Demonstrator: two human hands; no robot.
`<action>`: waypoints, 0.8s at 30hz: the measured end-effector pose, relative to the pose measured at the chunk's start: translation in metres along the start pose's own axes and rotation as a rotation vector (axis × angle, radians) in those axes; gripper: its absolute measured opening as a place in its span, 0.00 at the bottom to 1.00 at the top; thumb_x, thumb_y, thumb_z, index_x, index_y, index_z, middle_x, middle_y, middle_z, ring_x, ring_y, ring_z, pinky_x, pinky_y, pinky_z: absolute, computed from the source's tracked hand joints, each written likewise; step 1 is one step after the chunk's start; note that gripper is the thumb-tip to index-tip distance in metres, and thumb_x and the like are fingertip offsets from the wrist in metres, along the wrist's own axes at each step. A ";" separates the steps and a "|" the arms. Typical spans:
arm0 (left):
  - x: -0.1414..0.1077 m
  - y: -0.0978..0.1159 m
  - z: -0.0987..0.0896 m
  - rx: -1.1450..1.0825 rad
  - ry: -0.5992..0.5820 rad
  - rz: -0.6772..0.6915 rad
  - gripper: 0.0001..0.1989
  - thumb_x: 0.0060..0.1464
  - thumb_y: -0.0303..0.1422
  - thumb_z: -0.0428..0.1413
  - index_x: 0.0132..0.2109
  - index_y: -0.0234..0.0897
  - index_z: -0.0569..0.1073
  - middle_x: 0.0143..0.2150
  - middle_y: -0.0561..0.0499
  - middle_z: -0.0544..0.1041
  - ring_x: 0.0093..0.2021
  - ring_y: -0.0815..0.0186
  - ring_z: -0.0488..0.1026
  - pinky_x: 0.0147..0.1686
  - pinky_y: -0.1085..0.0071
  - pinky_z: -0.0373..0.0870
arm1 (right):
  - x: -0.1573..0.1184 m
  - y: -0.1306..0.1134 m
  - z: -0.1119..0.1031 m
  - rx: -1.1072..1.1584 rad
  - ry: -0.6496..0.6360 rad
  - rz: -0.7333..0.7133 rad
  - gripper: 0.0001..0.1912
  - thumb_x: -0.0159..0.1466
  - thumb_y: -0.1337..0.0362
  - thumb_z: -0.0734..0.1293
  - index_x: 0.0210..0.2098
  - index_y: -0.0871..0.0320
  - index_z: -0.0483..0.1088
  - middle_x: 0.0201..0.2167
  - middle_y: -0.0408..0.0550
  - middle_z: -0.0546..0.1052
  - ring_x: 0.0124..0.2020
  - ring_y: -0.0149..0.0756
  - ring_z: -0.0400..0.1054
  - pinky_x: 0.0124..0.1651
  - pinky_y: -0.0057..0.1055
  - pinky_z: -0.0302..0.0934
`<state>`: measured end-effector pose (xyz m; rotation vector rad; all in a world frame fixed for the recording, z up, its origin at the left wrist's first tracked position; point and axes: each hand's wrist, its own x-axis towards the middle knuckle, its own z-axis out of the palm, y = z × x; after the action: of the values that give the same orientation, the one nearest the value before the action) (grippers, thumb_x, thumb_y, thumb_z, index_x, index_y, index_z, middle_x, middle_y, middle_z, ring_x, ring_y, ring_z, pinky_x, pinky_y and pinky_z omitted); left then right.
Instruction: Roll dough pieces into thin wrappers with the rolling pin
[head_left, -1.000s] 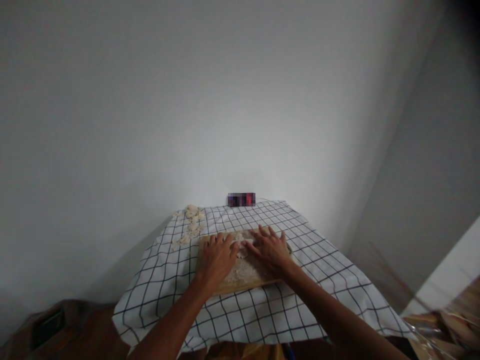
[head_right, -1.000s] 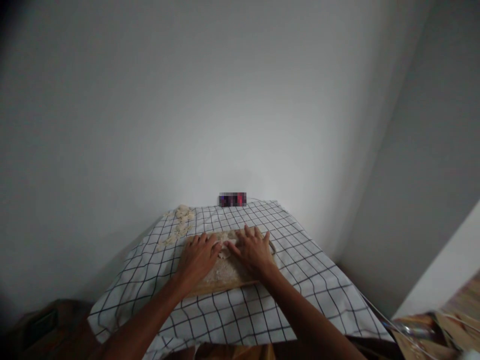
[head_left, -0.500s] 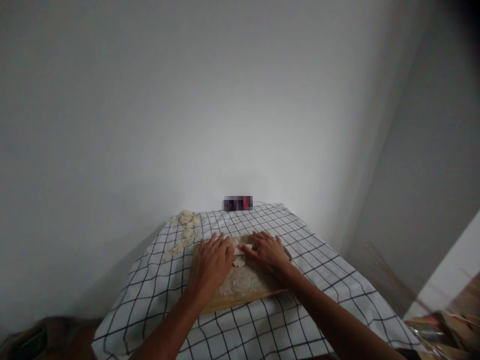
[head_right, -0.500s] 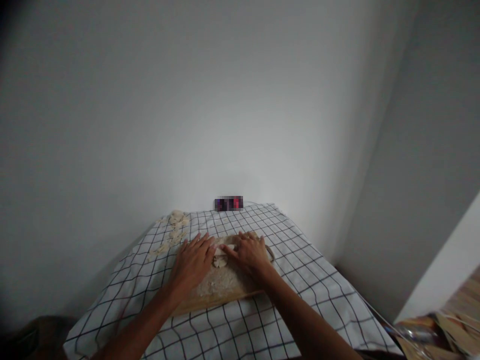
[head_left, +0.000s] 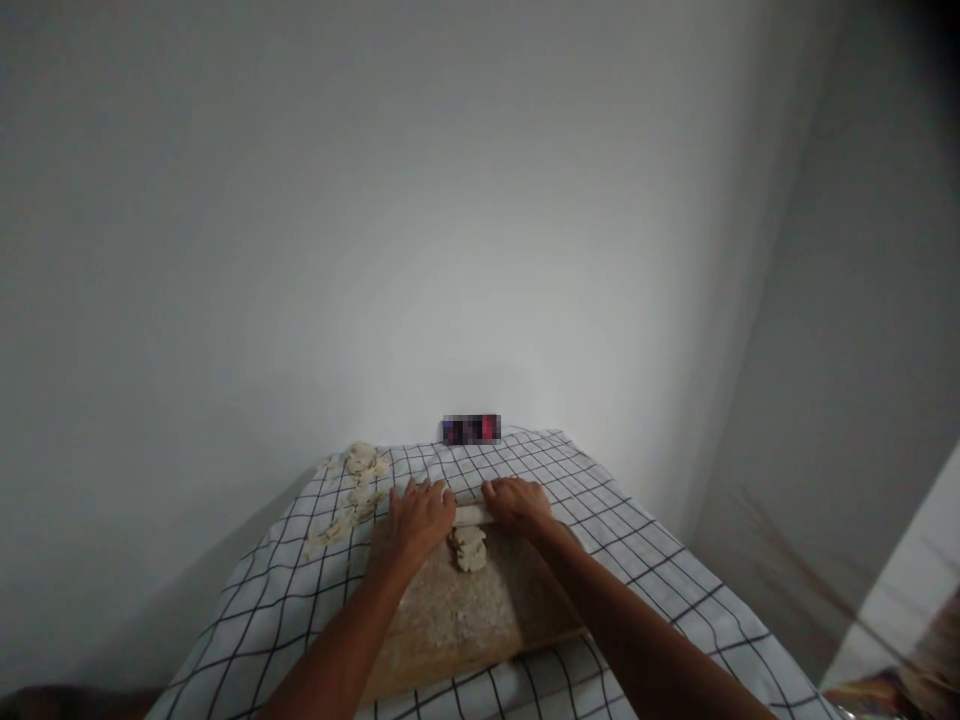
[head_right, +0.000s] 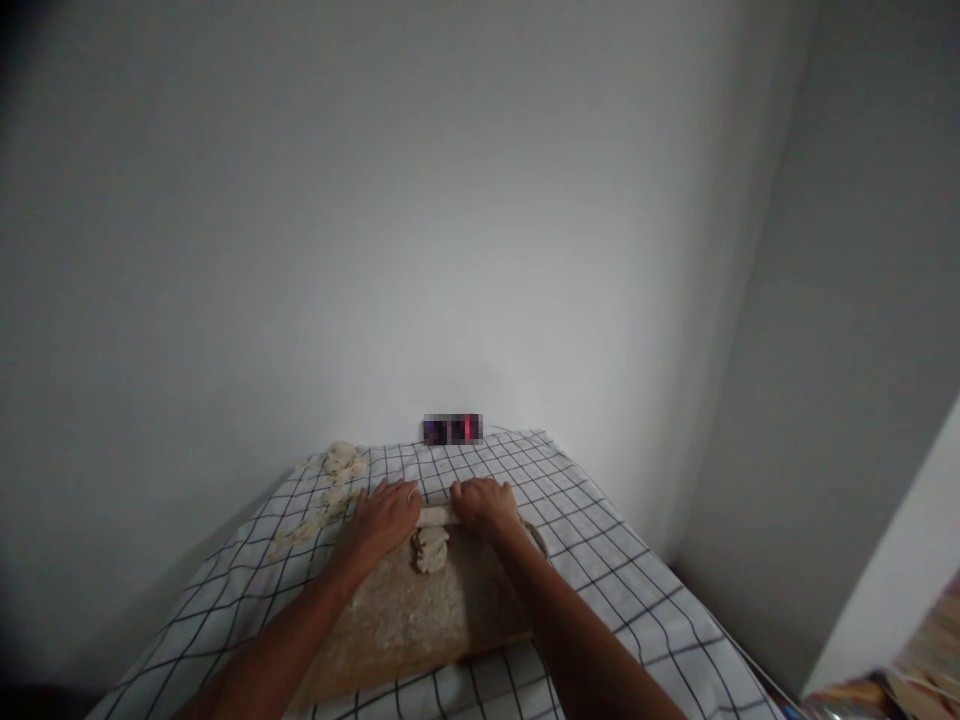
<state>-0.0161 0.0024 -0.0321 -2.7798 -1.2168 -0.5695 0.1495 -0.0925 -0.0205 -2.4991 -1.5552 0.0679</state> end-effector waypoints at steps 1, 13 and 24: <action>0.003 0.000 0.001 -0.001 -0.014 -0.008 0.21 0.72 0.33 0.48 0.59 0.42 0.83 0.65 0.40 0.81 0.73 0.42 0.69 0.73 0.33 0.58 | 0.002 0.000 0.001 0.002 -0.004 0.005 0.30 0.82 0.53 0.48 0.51 0.56 0.80 0.59 0.60 0.82 0.62 0.51 0.76 0.61 0.49 0.66; -0.029 0.001 -0.017 0.012 -0.016 0.098 0.23 0.72 0.30 0.44 0.55 0.38 0.83 0.61 0.39 0.84 0.68 0.47 0.76 0.70 0.44 0.67 | -0.041 -0.010 -0.011 -0.105 0.110 -0.066 0.24 0.80 0.61 0.53 0.50 0.55 0.81 0.58 0.59 0.82 0.62 0.51 0.75 0.64 0.54 0.63; -0.078 -0.005 -0.013 -0.076 0.146 0.179 0.23 0.76 0.34 0.44 0.66 0.39 0.78 0.71 0.41 0.76 0.72 0.50 0.72 0.75 0.42 0.64 | -0.078 -0.003 0.007 -0.011 0.178 -0.084 0.27 0.82 0.53 0.52 0.58 0.51 0.80 0.71 0.54 0.73 0.73 0.52 0.65 0.71 0.57 0.60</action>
<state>-0.0718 -0.0515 -0.0478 -2.8107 -0.9263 -0.8012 0.1115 -0.1596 -0.0314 -2.3712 -1.5870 -0.1715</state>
